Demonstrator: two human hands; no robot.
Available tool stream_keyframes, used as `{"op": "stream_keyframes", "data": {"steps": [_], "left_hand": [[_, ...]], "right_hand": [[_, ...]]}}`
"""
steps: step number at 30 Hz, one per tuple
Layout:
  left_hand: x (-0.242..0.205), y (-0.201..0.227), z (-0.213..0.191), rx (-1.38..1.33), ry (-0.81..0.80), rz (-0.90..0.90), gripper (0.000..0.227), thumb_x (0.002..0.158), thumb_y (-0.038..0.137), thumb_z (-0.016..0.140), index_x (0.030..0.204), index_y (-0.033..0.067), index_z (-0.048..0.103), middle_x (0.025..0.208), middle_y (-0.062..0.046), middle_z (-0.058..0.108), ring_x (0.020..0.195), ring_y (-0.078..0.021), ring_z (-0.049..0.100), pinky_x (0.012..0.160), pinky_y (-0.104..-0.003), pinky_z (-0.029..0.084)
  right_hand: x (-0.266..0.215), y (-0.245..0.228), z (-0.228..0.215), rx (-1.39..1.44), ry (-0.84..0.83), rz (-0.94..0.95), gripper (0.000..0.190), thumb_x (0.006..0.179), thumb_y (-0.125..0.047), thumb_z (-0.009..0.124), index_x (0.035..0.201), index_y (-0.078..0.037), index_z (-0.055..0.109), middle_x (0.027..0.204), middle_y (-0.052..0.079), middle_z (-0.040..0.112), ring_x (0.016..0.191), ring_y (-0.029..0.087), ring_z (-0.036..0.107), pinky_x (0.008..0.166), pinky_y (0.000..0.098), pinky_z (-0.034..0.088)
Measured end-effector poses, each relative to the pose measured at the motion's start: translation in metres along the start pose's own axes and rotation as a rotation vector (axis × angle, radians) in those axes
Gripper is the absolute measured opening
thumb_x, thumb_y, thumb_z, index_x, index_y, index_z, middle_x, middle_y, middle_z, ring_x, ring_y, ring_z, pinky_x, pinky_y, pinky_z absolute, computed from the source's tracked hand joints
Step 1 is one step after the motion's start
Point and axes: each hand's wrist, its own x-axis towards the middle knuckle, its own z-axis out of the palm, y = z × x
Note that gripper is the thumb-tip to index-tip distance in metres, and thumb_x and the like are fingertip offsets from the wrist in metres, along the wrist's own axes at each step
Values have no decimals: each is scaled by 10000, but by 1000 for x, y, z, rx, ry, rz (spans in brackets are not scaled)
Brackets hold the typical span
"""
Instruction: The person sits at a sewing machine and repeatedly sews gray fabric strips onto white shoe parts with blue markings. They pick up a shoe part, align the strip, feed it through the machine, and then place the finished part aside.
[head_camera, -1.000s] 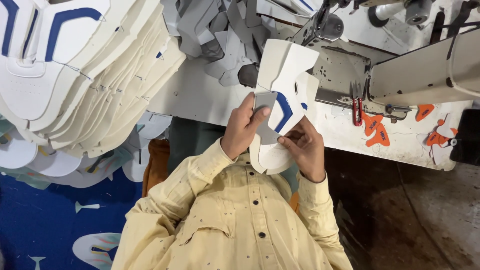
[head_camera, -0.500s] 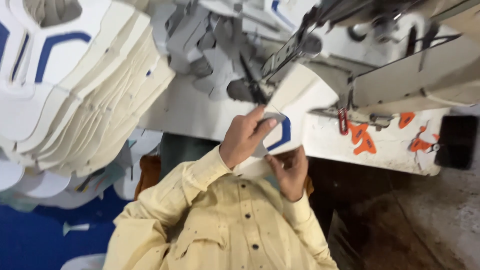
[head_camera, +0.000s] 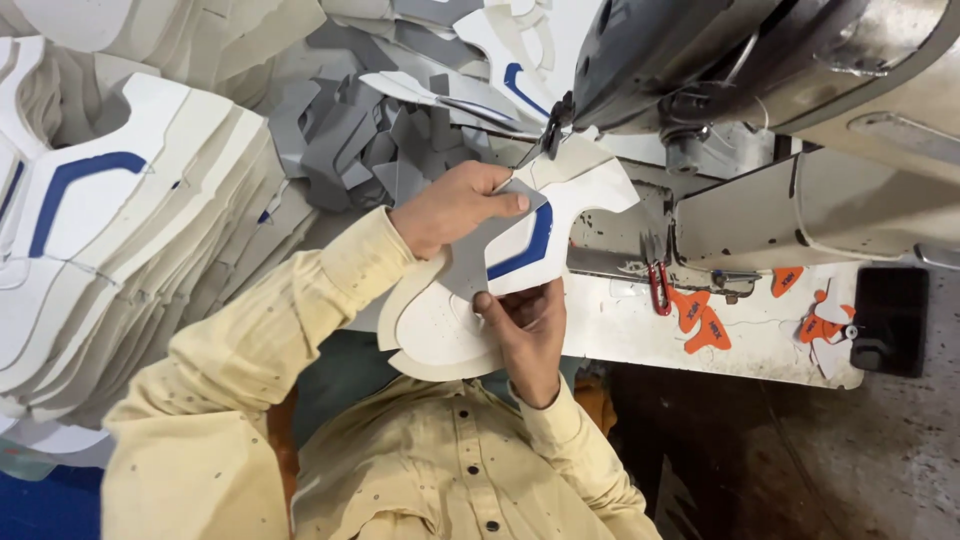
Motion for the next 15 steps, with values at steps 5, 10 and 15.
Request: {"op": "stream_keyframes", "data": {"steps": [5,10,15], "left_hand": [[7,17,-2,27,0,-90,257,976,195,656,1109,-11,733,987,-4,758,891,-68,642,818,-263,513],[20,24,-5,119,47,-127,232,956,180,665,1063,-5,756,941,-12,753,832,-77,630,780,-272,503],[27,18,-3,66,93,-46,223,952,165,674,1071,-9,747,927,-1,737,829,-80,631,770,-277,504]], "right_hand": [[5,1,4,55,30,42,565,928,57,734,1413,36,445,1138,104,688,979,167,698,852,317,591],[18,-14,10,139,47,57,582,919,33,717,1423,-4,429,1122,82,685,941,138,692,816,300,589],[28,-18,-2,62,34,49,544,931,57,733,1410,11,480,1080,73,668,885,128,661,798,287,567]]}}
